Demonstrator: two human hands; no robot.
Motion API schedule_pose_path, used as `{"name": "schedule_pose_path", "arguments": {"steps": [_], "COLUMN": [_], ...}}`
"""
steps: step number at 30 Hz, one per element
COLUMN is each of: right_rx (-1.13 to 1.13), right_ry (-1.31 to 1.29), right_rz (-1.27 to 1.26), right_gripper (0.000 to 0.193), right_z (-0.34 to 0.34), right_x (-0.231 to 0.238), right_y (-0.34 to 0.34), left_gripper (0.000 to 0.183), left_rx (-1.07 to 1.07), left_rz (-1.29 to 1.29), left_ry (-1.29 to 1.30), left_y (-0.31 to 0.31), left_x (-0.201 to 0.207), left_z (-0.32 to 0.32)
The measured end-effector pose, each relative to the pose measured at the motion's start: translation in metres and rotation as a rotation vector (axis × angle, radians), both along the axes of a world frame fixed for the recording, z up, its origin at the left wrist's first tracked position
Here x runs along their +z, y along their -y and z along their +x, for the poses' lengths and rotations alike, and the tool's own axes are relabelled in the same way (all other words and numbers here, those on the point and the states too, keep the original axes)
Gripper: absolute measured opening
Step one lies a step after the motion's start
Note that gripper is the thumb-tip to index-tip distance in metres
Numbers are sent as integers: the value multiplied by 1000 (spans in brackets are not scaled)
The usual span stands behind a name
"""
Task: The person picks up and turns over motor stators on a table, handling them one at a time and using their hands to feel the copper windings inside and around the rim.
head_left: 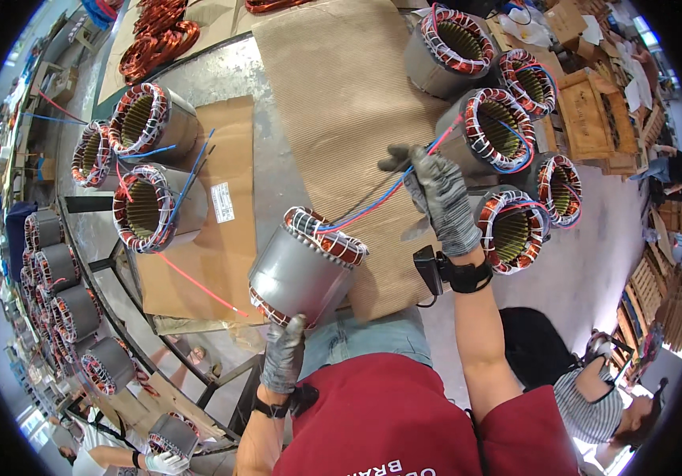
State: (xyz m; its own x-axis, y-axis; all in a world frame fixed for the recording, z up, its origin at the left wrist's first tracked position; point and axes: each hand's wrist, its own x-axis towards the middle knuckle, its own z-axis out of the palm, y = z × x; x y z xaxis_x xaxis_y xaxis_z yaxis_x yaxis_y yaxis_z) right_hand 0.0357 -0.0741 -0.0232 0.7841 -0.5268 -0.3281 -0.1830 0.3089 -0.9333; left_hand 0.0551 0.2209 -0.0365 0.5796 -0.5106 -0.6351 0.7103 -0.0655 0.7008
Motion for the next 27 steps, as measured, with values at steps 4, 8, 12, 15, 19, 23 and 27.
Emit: {"name": "schedule_pose_path", "arguments": {"steps": [4,8,12,15,19,23,27], "right_rx": [446,570,342,496,593,385,358], "right_ry": [296,-255,36,17,-44,-209,21], "right_rz": [-1251,-246,-439,-420,-463,-387,-116], "right_gripper": [36,46,40,33,23,25,45], "right_z": [-19,-24,-78,-91,-100,-45,22], "right_x": [-59,-24,-42,-56,-74,-62,-81], "right_y": [-41,-80,-125,-130,-110,-64,-55], "left_gripper": [55,55,49,42,31,27,18], "left_rx": [299,299,-1,-508,-587,-537,-795], "left_rz": [-213,-150,-100,379,447,566,196], "left_ry": [-117,-109,-8,604,1200,1230,775], "left_y": [2,6,11,8,30,4,-10], "left_x": [1,6,1,-13,6,39,39], "left_z": [2,22,81,125,125,61,3]}}
